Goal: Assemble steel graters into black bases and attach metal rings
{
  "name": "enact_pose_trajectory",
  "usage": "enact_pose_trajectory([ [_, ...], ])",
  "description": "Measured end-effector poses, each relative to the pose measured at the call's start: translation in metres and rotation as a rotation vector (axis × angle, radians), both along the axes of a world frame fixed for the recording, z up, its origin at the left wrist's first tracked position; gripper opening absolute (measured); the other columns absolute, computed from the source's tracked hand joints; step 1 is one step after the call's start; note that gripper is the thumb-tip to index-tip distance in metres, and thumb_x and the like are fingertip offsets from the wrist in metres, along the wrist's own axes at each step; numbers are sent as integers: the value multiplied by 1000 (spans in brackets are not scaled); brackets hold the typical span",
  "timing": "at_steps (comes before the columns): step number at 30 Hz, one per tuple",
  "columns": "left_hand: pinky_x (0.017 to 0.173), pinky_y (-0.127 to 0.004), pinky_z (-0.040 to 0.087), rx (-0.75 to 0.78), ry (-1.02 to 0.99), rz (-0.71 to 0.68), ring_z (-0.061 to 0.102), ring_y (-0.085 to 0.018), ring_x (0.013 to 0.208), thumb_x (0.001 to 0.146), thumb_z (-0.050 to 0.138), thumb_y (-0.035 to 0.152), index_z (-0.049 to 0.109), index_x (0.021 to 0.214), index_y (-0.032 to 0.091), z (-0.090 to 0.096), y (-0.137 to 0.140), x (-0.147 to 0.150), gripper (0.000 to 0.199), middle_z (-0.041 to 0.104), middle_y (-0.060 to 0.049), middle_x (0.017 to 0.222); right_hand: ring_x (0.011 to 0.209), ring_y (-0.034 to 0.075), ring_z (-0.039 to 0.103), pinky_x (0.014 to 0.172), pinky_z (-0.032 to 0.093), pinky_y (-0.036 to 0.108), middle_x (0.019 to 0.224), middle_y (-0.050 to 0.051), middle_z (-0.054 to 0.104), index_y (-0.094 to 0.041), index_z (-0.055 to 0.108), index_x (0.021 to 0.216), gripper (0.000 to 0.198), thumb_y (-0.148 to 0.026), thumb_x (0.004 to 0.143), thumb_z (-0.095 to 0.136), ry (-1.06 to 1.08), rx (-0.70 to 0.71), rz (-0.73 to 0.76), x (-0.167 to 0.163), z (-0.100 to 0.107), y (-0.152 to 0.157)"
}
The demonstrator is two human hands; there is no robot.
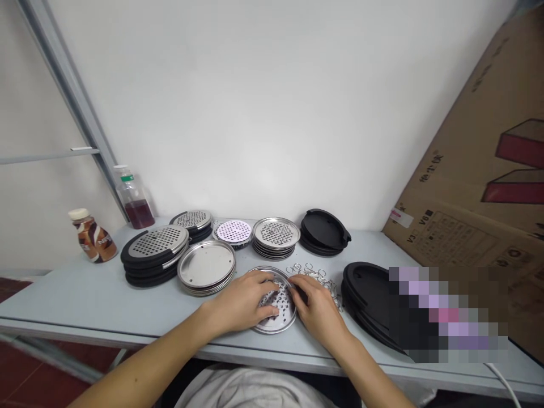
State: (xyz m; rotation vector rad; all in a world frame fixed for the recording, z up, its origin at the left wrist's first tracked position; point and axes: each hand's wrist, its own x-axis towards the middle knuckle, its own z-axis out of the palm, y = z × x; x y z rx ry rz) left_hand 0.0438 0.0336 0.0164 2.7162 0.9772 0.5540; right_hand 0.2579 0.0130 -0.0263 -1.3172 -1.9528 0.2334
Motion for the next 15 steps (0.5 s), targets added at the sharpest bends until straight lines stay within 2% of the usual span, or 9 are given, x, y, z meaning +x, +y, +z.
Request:
enact_pose_trajectory([
  [5, 110, -40, 43, -72, -99, 4, 49, -24, 132, 90, 65, 32, 53, 136, 29, -2, 0, -14, 48, 51, -6, 146, 101, 24, 63, 92, 51, 41, 107, 9, 70, -20, 67, 107, 24, -16, 93, 48, -5, -5, 0, 0, 0, 0],
  [7, 112, -40, 41, -43, -149, 55, 49, -22, 132, 94, 58, 26, 50, 138, 28, -1, -4, -24, 45, 52, -6, 144, 105, 25, 62, 95, 50, 43, 112, 11, 69, -19, 67, 109, 24, -18, 93, 49, 3, 26, 6, -1, 2, -2],
  [11, 100, -42, 49, 107, -215, 213, 59, -24, 114, 96, 48, 16, 56, 126, 24, -4, -21, -42, 32, 65, -8, 120, 123, 26, 54, 107, 43, 47, 131, 11, 61, -23, 62, 124, 32, -26, 93, 55, -52, 60, 180, -6, 9, -10],
  [15, 85, -43, 54, 163, -142, 299, 62, -28, 96, 92, 58, 24, 62, 108, 22, -18, -35, -47, 17, 65, -9, 100, 138, 29, 40, 116, 29, 54, 149, 8, 47, -28, 54, 136, 46, -35, 91, 61, -191, -7, 328, -11, 16, -18],
])
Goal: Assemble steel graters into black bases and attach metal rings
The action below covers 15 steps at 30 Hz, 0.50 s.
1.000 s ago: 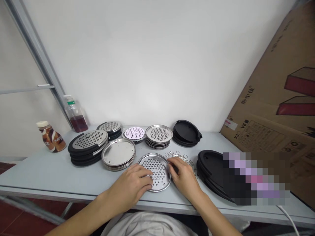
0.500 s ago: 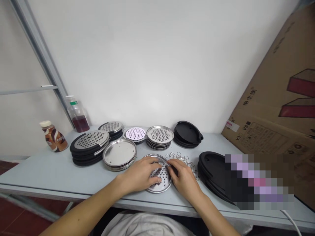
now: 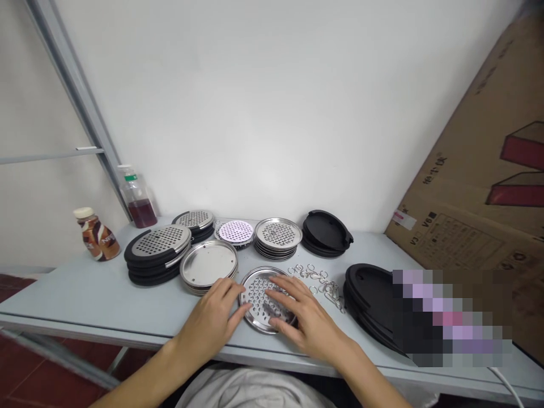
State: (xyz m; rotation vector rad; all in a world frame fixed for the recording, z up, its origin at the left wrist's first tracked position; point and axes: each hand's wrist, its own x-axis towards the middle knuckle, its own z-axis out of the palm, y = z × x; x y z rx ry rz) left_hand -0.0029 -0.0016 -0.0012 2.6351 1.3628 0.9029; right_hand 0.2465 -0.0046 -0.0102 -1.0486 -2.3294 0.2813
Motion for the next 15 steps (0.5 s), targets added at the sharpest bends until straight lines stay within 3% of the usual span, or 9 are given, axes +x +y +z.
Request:
enact_pose_trajectory([
  [7, 86, -47, 53, -16, 88, 72, 60, -29, 96, 94, 55, 25, 65, 107, 17, -13, -7, 7, 18, 61, -10, 98, 130, 31, 45, 109, 35, 52, 137, 8, 58, -28, 64, 125, 36, -40, 91, 61, -59, -35, 5, -3, 7, -3],
  [12, 89, -41, 52, -129, 6, 50, 62, -24, 95, 95, 48, 13, 64, 114, 18, -10, 2, 10, 25, 64, -8, 99, 109, 29, 52, 97, 40, 51, 122, 8, 64, -29, 64, 124, 38, -42, 88, 64, -54, 15, -36, -4, 9, -6],
  [15, 88, -38, 52, -179, -59, 44, 64, -22, 94, 93, 48, 8, 65, 111, 18, -8, 15, 15, 26, 67, -7, 99, 108, 29, 52, 95, 41, 50, 121, 9, 63, -28, 62, 127, 42, -42, 87, 65, -42, 37, -51, -2, 9, -5],
])
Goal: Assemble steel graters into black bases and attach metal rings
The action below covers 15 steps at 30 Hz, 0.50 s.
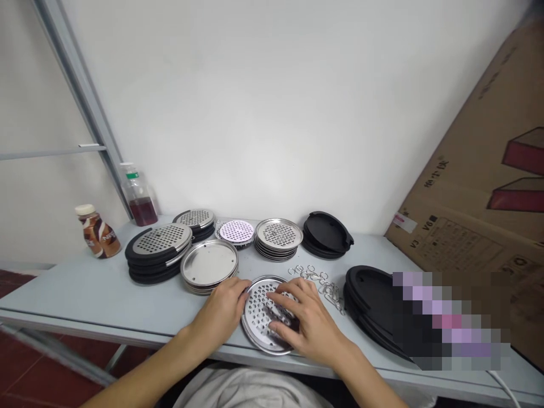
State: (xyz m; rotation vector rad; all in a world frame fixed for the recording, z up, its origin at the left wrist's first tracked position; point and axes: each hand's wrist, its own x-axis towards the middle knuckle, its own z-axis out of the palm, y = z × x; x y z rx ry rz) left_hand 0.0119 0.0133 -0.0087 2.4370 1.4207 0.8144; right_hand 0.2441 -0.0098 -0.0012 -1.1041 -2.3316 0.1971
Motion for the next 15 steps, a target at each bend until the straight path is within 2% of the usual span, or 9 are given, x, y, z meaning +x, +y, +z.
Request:
enact_pose_trajectory([
  [3, 87, -36, 52, -3, -12, -12, 65, -22, 93, 90, 48, 3, 67, 106, 16, 3, 13, 7, 28, 69, -7, 98, 122, 31, 46, 102, 37, 51, 133, 10, 58, -26, 61, 129, 46, -43, 87, 65, -5, -15, 47, 1, 0, 2],
  [5, 84, -35, 52, 6, 18, -10, 64, -22, 90, 89, 47, 0, 68, 99, 14, 5, 18, 12, 28, 69, -7, 93, 130, 31, 41, 110, 30, 53, 140, 9, 54, -25, 59, 131, 48, -43, 86, 66, -22, -51, 100, 1, 2, 2],
  [7, 82, -35, 52, 14, 61, -3, 64, -22, 87, 87, 47, -1, 69, 92, 13, 7, 20, 16, 27, 68, -8, 89, 131, 30, 42, 113, 25, 53, 138, 8, 57, -25, 59, 130, 48, -43, 86, 66, -23, -92, 128, 0, 3, 3],
  [11, 84, -35, 52, 19, 102, -5, 63, -22, 89, 85, 48, -4, 71, 92, 13, 9, 19, 19, 30, 68, -8, 89, 125, 28, 47, 111, 31, 47, 126, 9, 64, -23, 64, 124, 44, -43, 85, 68, 30, -122, 114, -1, 4, 2],
  [15, 89, -37, 52, 30, 72, -19, 62, -22, 93, 85, 48, -4, 73, 98, 13, 5, 17, 18, 33, 68, -9, 94, 126, 27, 46, 111, 33, 44, 127, 9, 63, -23, 62, 126, 47, -39, 82, 71, 52, -135, 115, -1, 3, 2],
])
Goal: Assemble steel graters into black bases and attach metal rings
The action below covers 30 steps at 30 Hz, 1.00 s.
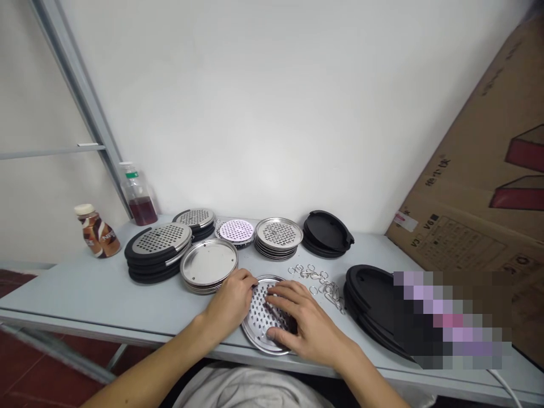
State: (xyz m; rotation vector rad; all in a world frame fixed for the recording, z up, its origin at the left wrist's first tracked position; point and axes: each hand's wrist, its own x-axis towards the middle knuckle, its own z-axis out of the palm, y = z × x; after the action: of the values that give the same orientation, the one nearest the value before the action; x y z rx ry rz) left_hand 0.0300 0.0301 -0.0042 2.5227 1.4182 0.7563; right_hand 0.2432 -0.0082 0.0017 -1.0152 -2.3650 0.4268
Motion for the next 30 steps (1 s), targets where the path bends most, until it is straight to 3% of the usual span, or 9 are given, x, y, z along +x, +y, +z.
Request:
enact_pose_trajectory([
  [14, 92, -40, 50, -27, -88, 4, 60, -23, 98, 81, 42, -9, 69, 101, 13, -15, 3, 1, 40, 64, -10, 100, 128, 26, 43, 111, 37, 41, 126, 8, 63, -19, 63, 125, 43, -30, 83, 69, 7, -22, 13, -2, 0, 1],
  [22, 92, -38, 49, -68, -109, 7, 60, -22, 97, 82, 41, -9, 71, 100, 13, -14, 3, 1, 41, 63, -10, 100, 128, 27, 44, 111, 39, 43, 126, 10, 63, -18, 63, 124, 43, -30, 83, 69, 14, -20, 24, -2, 1, 2],
  [30, 90, -37, 49, 1, -21, -55, 58, -22, 94, 81, 45, -8, 74, 93, 17, -12, 0, 1, 41, 63, -9, 96, 128, 28, 46, 109, 41, 45, 125, 11, 64, -20, 64, 124, 41, -31, 84, 68, 20, -10, 16, -2, 1, 1],
])
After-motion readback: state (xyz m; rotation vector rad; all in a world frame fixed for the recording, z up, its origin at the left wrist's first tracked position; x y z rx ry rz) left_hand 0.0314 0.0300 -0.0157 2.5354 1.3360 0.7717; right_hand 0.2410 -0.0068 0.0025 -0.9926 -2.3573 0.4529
